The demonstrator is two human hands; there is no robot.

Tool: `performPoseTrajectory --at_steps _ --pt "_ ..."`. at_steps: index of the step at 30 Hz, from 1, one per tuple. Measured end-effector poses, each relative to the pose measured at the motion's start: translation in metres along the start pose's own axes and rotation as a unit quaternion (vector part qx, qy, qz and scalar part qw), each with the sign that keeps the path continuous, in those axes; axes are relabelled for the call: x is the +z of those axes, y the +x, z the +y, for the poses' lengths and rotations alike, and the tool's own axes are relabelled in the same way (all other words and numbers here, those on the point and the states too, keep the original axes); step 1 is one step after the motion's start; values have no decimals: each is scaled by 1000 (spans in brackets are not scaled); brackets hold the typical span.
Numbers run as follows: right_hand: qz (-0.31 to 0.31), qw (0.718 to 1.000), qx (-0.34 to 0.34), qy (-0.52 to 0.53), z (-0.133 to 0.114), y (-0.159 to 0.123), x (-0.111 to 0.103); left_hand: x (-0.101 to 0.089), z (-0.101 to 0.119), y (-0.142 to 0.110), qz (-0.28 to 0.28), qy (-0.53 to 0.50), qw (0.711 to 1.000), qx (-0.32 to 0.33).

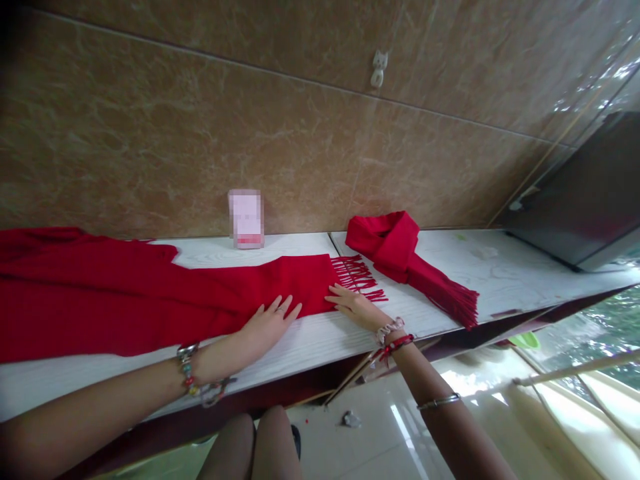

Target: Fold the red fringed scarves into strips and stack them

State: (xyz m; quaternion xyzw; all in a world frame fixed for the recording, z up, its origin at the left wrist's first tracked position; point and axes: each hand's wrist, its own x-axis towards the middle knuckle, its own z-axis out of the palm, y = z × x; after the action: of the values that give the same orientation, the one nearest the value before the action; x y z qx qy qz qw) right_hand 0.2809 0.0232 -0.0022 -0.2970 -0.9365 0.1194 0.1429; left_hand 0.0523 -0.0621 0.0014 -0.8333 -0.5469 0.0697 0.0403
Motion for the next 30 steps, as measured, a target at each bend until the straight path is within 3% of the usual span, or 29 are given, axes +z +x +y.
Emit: performPoseTrajectory --at_steps 4,11,16,20,27,30 --pt "-3 999 -15 -44 -2 -3 1 5 -8 -3 23 29 999 4" --pt "49 986 -78 -136 2 -6 4 -18 -26 1 70 68 995 8" --pt "34 977 -115 -178 -2 -7 3 -4 -25 -2 44 81 994 50" --pt "25 977 -109 -183 -6 -5 2 2 -27 -1 31 73 996 37" --pt "36 980 -90 -176 -6 -9 2 -24 -40 20 94 75 991 52" --pt "32 981 -93 -170 -4 -10 5 -14 -40 19 73 65 994 55"
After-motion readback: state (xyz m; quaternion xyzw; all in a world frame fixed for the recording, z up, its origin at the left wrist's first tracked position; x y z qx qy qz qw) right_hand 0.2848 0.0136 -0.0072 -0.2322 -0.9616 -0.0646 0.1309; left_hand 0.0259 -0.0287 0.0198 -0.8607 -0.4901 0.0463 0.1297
